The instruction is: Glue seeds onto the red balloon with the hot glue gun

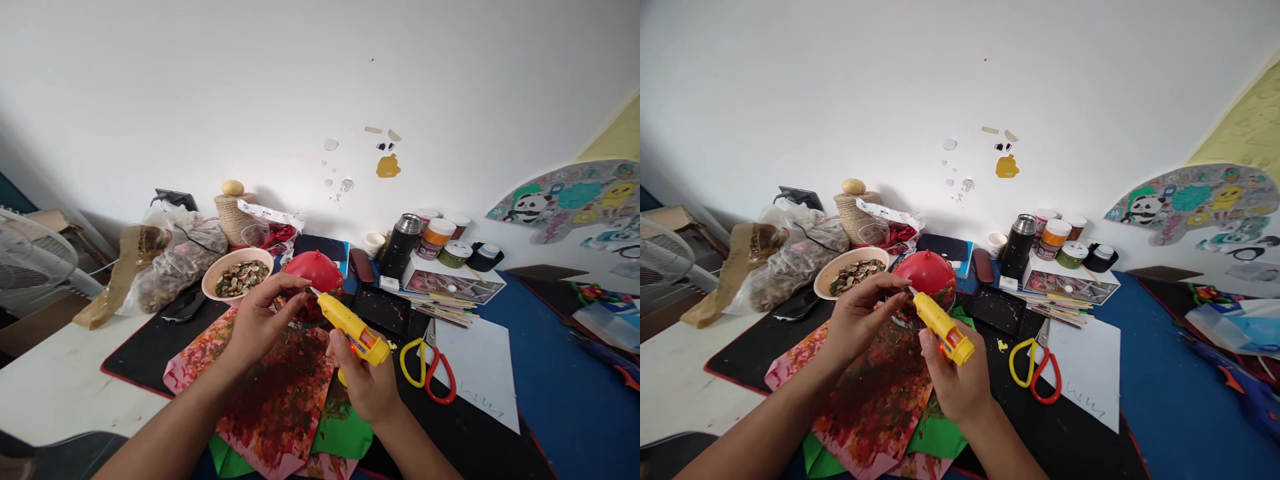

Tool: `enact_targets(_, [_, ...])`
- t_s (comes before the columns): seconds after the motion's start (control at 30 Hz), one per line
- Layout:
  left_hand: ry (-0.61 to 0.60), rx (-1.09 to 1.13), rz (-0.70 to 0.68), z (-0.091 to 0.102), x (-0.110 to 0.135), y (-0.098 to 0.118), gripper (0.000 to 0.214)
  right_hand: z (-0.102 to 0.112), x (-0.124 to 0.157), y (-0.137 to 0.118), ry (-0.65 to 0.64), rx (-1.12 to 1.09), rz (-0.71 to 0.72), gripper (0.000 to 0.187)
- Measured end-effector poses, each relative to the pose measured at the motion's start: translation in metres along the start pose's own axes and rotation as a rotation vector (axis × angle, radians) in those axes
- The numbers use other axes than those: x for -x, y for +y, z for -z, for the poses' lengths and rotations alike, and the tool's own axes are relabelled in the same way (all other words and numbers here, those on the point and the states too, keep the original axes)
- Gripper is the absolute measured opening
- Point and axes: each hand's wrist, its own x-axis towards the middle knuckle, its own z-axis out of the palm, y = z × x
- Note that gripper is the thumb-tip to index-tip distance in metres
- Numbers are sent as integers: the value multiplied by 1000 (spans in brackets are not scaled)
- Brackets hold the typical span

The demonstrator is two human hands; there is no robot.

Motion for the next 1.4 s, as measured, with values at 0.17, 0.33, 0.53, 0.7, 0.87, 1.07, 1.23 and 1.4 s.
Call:
enact_targets(0.17, [10, 6, 13, 1, 0, 1, 17, 1, -1, -1, -11, 19, 18, 50])
enact_targets(0.33, [20, 14, 19, 0, -1, 3, 20, 1, -2, -3, -19, 31, 19, 50])
enact_targets(0.53, [22, 40, 26, 0, 0, 2, 17, 0, -1, 1, -30, 29, 3, 51])
enact_targets(0.7, [11, 79, 49, 0, 1, 0, 17, 0, -1, -1, -23, 45, 20, 51])
enact_targets(0.87, [21, 129, 97, 0, 0, 0, 21, 2, -3, -6, -38, 56, 15, 52])
enact_targets(1.07, [30, 161, 140, 0, -2, 2, 26, 1, -3, -4, -39, 55, 31, 52])
enact_targets(1.23, [35, 180, 149, 0, -1, 1, 24, 1, -2, -3, -46, 48, 17, 49])
enact_targets(1.4, [47, 189, 142, 0, 0, 2, 21, 0, -2, 0, -34, 45, 34, 49])
